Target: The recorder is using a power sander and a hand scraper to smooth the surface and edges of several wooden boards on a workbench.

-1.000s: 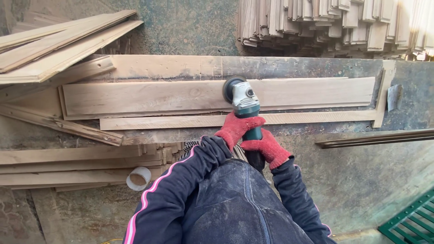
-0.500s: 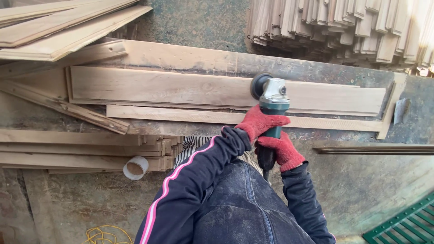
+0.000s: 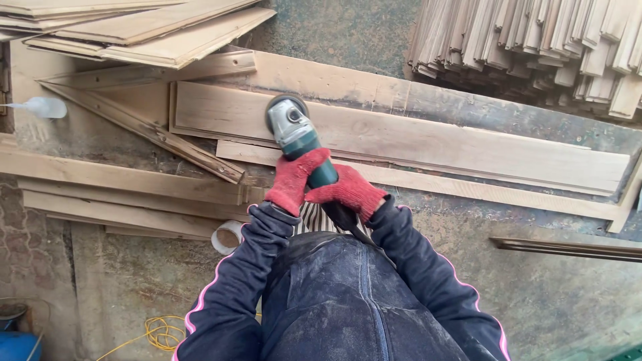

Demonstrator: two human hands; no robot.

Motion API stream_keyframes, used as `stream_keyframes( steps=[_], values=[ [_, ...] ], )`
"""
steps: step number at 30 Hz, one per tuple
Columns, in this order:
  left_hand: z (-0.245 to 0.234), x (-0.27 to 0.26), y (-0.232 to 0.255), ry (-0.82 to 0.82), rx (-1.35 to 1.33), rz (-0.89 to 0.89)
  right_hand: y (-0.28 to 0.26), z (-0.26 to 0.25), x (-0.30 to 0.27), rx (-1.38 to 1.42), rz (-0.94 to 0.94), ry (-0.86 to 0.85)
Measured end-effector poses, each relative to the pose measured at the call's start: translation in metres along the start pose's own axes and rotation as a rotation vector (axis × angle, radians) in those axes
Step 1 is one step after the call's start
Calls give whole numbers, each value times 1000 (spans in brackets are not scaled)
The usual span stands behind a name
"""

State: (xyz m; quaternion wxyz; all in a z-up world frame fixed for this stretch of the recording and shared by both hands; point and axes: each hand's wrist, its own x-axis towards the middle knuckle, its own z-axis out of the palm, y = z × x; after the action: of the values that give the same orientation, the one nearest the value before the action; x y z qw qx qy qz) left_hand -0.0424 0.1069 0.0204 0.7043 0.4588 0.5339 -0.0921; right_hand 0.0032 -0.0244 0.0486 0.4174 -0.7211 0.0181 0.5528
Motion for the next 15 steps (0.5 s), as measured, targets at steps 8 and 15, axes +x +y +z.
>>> stream_keyframes(
  steps=[8, 15],
  values=[
    [80, 43, -63, -203, -149, -100, 66, -58, -18, 97, 11, 168],
    [238, -52, -94, -477, -1, -52, 155, -144, -113, 585, -5, 444]
  ],
)
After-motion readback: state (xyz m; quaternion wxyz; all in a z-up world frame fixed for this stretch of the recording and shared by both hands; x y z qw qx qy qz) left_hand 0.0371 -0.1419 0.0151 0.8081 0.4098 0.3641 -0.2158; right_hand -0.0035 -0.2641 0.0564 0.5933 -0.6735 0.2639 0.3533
